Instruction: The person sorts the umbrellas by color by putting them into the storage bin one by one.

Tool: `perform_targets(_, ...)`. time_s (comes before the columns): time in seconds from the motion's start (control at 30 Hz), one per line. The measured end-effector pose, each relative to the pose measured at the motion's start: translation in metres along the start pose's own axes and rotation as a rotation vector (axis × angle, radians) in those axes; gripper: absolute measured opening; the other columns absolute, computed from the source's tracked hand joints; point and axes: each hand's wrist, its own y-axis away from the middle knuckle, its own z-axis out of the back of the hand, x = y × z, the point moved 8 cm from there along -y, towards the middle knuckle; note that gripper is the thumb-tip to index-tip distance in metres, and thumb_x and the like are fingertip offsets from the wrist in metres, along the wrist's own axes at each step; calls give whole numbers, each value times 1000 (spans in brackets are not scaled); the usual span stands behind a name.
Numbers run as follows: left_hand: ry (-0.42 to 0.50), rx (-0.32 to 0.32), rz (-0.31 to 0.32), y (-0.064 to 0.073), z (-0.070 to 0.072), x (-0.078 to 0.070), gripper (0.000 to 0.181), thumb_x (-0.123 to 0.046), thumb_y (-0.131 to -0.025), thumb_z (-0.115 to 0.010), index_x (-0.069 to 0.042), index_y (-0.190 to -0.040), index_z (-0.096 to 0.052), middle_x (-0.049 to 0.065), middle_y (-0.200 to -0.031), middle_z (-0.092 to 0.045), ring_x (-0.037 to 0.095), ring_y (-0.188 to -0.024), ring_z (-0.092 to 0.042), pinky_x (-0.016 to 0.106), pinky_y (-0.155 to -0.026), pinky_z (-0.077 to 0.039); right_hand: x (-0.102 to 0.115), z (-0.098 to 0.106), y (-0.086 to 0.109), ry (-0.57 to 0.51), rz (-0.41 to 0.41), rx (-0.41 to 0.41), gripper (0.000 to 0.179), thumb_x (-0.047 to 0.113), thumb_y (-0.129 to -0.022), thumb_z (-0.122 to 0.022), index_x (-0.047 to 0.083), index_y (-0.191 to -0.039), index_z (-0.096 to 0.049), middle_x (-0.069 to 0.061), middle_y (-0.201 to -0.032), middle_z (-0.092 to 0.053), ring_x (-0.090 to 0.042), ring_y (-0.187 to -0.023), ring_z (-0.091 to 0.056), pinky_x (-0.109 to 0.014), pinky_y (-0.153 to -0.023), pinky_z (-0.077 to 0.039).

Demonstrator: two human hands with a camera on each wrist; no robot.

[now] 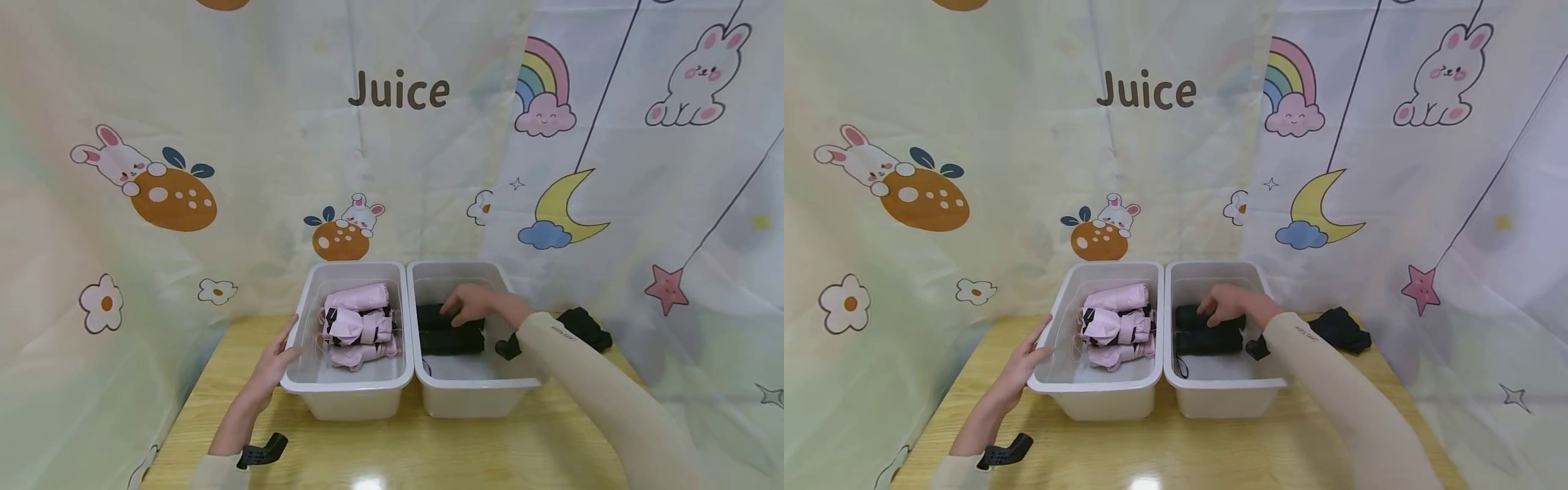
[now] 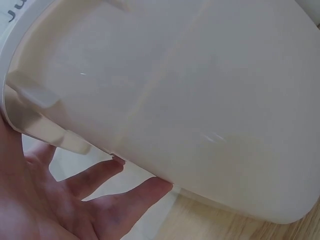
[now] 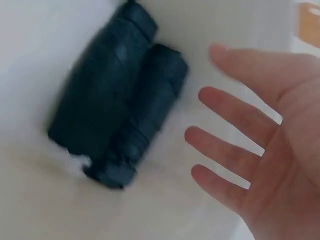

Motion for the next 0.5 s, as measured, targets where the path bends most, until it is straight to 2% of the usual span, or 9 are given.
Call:
perform_targets(0.1,-4,14,3,1,2,-2,66,-16,-101,-49,-29,-157,-16,18,-159,-13,48,-131,-35,56,-87,-47,3,20,25,-72,-15,-31,34,14,-89,-70,4,-121,-68,-11,-119,-66,-27,-107,-63,-38,-87,-51)
perform_targets(0.17,-1,22,-5,3,6,-5,66,-16,-101,-48,-29,-157,-15,18,-160,-12,48,-131,-34,56,-87,-47,3,36,40,-114,-27,-90,32,14,-91,-69,6,-121,-68,-10,-118,-66,-27,-106,-62,-38,-86,-52)
perform_targets(0.23,-11,16,-21,5,12,-8,66,-15,-102,-48,-28,-157,-14,17,-160,-11,46,-132,-33,55,-89,-46,1,51,55,-134,-10,-187,29,14,-92,-67,7,-120,-69,-7,-115,-67,-24,-102,-63,-37,-83,-53)
perform_targets(0.3,-20,8,-41,7,17,-10,66,-15,-102,-47,-27,-157,-13,16,-160,-10,45,-132,-32,54,-90,-45,-3,66,71,-141,27,-317,26,12,-92,-66,7,-118,-70,-7,-110,-69,-23,-97,-64,-38,-79,-54)
perform_targets(0.4,-21,11,-60,6,18,-9,66,-14,-102,-47,-25,-158,-13,16,-160,-9,45,-133,-31,54,-91,-44,-23,75,100,-117,54,-490,24,9,-93,-64,4,-116,-70,-11,-108,-70,-24,-92,-66,-41,-77,-55)
perform_targets(0.5,2,34,-58,1,9,-4,66,-13,-102,-46,-25,-158,-14,18,-159,-11,47,-132,-32,56,-89,-46,-60,65,134,-123,-20,-572,31,9,-95,-61,-2,-124,-63,-21,-119,-64,-35,-100,-63,-51,-83,-51)
